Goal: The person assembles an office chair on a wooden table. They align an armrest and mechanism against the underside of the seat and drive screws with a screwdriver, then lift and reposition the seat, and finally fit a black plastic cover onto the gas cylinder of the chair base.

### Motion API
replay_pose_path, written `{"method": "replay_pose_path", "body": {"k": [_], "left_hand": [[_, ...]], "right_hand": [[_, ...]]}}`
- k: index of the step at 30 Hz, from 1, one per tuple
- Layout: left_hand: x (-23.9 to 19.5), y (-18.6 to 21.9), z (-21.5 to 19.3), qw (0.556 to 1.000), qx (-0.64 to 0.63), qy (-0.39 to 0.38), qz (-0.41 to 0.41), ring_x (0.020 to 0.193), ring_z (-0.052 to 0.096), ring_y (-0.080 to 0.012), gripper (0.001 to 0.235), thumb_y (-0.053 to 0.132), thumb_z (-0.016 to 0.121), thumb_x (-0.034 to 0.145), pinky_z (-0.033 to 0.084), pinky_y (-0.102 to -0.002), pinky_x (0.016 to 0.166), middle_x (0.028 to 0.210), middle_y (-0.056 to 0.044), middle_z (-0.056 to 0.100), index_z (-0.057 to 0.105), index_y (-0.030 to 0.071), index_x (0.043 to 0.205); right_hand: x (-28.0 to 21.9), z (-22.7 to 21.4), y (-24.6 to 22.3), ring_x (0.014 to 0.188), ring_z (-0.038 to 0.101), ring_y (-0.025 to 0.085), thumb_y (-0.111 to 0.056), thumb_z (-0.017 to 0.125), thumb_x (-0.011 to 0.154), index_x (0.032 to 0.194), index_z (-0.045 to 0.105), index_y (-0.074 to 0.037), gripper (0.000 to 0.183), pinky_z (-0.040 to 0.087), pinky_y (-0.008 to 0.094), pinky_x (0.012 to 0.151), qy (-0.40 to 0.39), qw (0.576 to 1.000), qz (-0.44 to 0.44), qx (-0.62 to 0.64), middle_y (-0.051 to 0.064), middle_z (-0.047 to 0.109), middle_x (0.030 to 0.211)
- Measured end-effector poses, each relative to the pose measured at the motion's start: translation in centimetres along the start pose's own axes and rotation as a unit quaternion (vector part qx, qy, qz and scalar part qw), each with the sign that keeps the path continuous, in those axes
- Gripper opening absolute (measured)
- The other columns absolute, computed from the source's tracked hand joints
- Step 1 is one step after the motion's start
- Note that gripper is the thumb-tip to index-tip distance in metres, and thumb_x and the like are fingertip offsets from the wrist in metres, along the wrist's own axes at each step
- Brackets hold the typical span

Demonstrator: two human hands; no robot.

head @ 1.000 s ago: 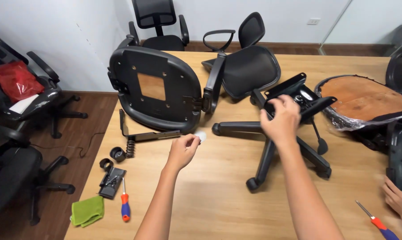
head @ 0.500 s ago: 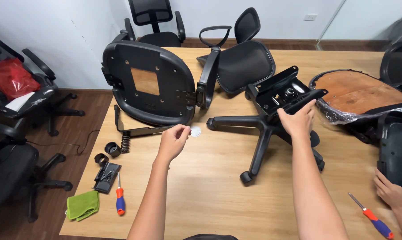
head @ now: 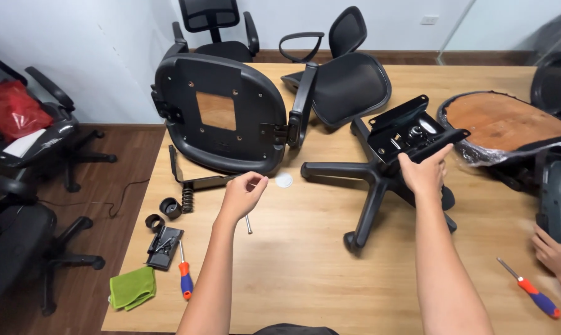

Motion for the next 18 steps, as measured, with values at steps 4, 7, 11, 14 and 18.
{"method": "replay_pose_path", "body": {"k": [4,7,11,14,18], "left_hand": [[-0.5,1.6,-1.0,1.0,0.011,-0.029,0.0,0.076,0.073,-0.0144,0.026,0.03,0.071,0.091,0.057,-0.03,0.072,0.083,-0.006,0.078,0.077,0.006,0.099],[-0.8,2.6,-2.0,0.999,-0.013,-0.044,0.025,0.077,0.074,-0.0128,0.024,0.028,0.073,0.089,0.058,-0.029,0.071,0.085,-0.006,0.078,0.077,0.006,0.098],[-2.2,7.8,-4.7,0.993,-0.029,-0.051,0.1,0.071,0.072,-0.0106,0.02,0.024,0.074,0.089,0.056,-0.026,0.067,0.079,-0.005,0.077,0.077,0.005,0.095],[-3.4,12.5,-7.3,0.984,-0.042,-0.049,0.165,0.065,0.069,-0.0086,0.018,0.022,0.074,0.09,0.054,-0.024,0.062,0.073,-0.004,0.075,0.077,0.005,0.091],[-3.5,14.6,-9.3,0.973,-0.058,-0.034,0.22,0.056,0.064,-0.0071,0.018,0.021,0.074,0.09,0.05,-0.024,0.054,0.065,-0.004,0.071,0.076,0.003,0.088]], "right_hand": [[-2.3,0.1,-0.4,0.148,0.033,0.046,-0.049,0.075,0.079,0.165,-0.008,-0.002,0.128,0.032,0.05,0.12,-0.003,1.0,0.003,-0.014,0.031,0.037,0.159],[-4.8,0.1,-1.1,0.146,0.035,0.046,-0.049,0.075,0.078,0.165,-0.007,-0.003,0.128,0.031,0.048,0.12,-0.011,1.0,0.006,-0.02,0.03,0.036,0.16],[-7.5,0.5,-2.1,0.147,0.034,0.045,-0.051,0.075,0.076,0.164,-0.007,-0.003,0.13,0.031,0.047,0.121,-0.019,1.0,0.003,-0.019,0.029,0.036,0.16],[-8.3,1.3,-2.1,0.148,0.028,0.047,-0.051,0.077,0.077,0.163,-0.004,0.0,0.128,0.029,0.049,0.12,-0.018,0.999,-0.002,-0.036,0.03,0.028,0.162],[-11.1,0.9,-5.6,0.145,0.026,0.05,-0.042,0.08,0.084,0.157,0.015,0.01,0.11,0.027,0.056,0.111,0.087,0.982,-0.115,-0.124,0.032,0.023,0.162]]}}
Point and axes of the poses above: each hand's wrist, its own x-axis towards the middle knuckle, its own z-axis out of the palm, y = z × x, the point moved 5 cm from there along x, towards the middle knuckle
